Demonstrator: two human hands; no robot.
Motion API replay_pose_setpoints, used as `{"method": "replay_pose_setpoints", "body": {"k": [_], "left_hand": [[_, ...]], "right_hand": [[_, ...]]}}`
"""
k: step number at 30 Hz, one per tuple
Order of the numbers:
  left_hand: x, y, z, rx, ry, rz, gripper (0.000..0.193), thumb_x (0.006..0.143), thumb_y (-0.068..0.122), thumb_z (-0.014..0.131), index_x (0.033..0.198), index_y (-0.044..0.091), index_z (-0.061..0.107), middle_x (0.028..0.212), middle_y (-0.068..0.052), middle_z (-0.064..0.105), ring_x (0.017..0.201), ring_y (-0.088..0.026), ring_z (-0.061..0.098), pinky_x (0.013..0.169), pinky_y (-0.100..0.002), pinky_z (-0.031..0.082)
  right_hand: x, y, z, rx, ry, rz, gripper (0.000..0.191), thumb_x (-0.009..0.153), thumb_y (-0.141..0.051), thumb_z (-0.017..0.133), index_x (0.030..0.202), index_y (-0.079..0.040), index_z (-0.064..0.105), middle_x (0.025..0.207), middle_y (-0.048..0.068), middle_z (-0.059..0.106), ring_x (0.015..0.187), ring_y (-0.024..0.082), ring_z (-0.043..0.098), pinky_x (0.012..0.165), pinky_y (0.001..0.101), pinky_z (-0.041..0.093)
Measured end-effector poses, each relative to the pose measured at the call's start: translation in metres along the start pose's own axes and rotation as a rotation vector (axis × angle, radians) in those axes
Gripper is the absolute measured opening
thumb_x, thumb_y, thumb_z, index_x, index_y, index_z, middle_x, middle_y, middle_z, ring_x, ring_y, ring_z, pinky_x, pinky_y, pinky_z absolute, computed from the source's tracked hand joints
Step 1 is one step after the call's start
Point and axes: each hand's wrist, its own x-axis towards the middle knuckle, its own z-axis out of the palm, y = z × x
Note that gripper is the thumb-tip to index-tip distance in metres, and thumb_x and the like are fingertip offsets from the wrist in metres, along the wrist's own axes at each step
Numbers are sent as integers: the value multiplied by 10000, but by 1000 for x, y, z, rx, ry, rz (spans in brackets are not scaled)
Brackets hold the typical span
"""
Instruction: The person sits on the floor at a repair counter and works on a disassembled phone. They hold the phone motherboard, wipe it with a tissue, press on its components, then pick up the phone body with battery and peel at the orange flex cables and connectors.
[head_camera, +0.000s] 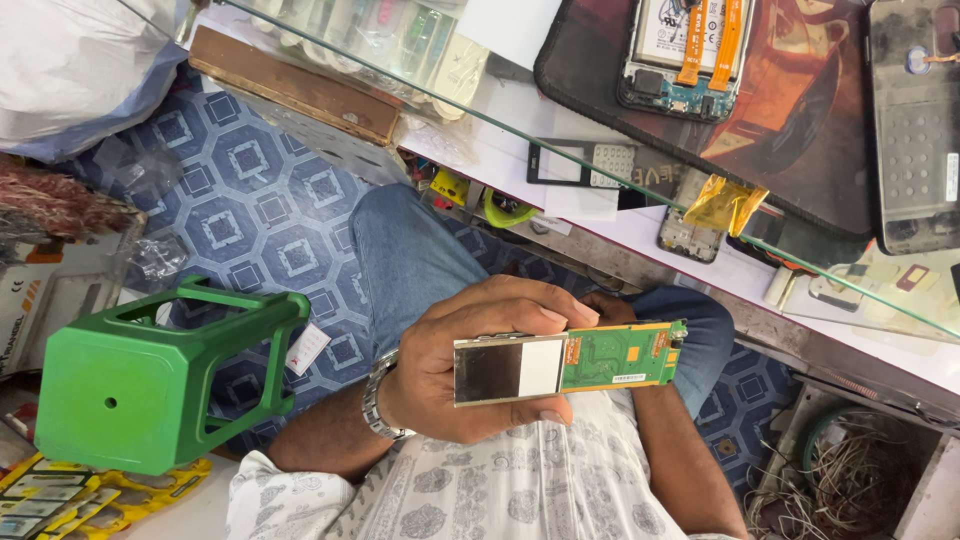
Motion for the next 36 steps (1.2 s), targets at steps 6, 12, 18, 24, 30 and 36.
{"method": "replay_pose_setpoints", "body": {"k": [6, 12, 18, 24, 30, 36], "left_hand": [[-1, 0, -1, 12, 0, -3, 583, 913, 188, 897, 1379, 45, 577, 1315, -167, 668, 1224, -225, 708, 1028, -327, 629], [0, 1, -1, 16, 4, -1, 584, 908, 178, 900, 1378, 47, 579, 1314, -169, 670, 1215, -225, 710, 1024, -326, 627], [-4, 3, 0, -15, 7, -4, 584, 916, 170, 902, 1383, 45, 574, 1326, -174, 658, 1219, -228, 712, 1025, -327, 635], [-6, 2, 1, 9, 15, 3, 584, 908, 172, 902, 1376, 38, 579, 1319, -180, 665, 1206, -230, 714, 1015, -326, 633], [-7, 3, 2, 10, 23, 8, 588, 895, 183, 906, 1365, 29, 587, 1310, -187, 668, 1201, -235, 720, 1012, -338, 643], [-7, 7, -4, 44, 38, 38, 598, 885, 158, 914, 1364, 19, 584, 1335, -198, 681, 1181, -252, 720, 1004, -349, 630]], "right_hand": [[-1, -6, 0, 309, -66, 249, 220, 824, -190, 756, 976, -39, 707, 853, 83, 756, 742, 149, 725, 641, 288, 587], [0, -10, 1, 367, -87, 255, 216, 820, -180, 752, 986, -49, 704, 866, 76, 764, 748, 149, 739, 641, 290, 596], [-3, -14, 3, 272, -72, 248, 220, 832, -188, 752, 984, -35, 711, 872, 85, 759, 756, 149, 726, 643, 298, 590], [-5, -32, 2, 209, -75, 250, 225, 829, -192, 748, 996, -45, 713, 891, 90, 775, 775, 163, 750, 667, 303, 607], [-7, -29, 4, 256, -82, 290, 290, 869, -174, 676, 1121, -37, 717, 952, 90, 790, 816, 169, 772, 716, 293, 635], [-11, -28, 7, 585, -168, 154, 303, 881, -100, 667, 1157, 19, 714, 1047, 122, 769, 893, 189, 750, 773, 324, 621]]}}
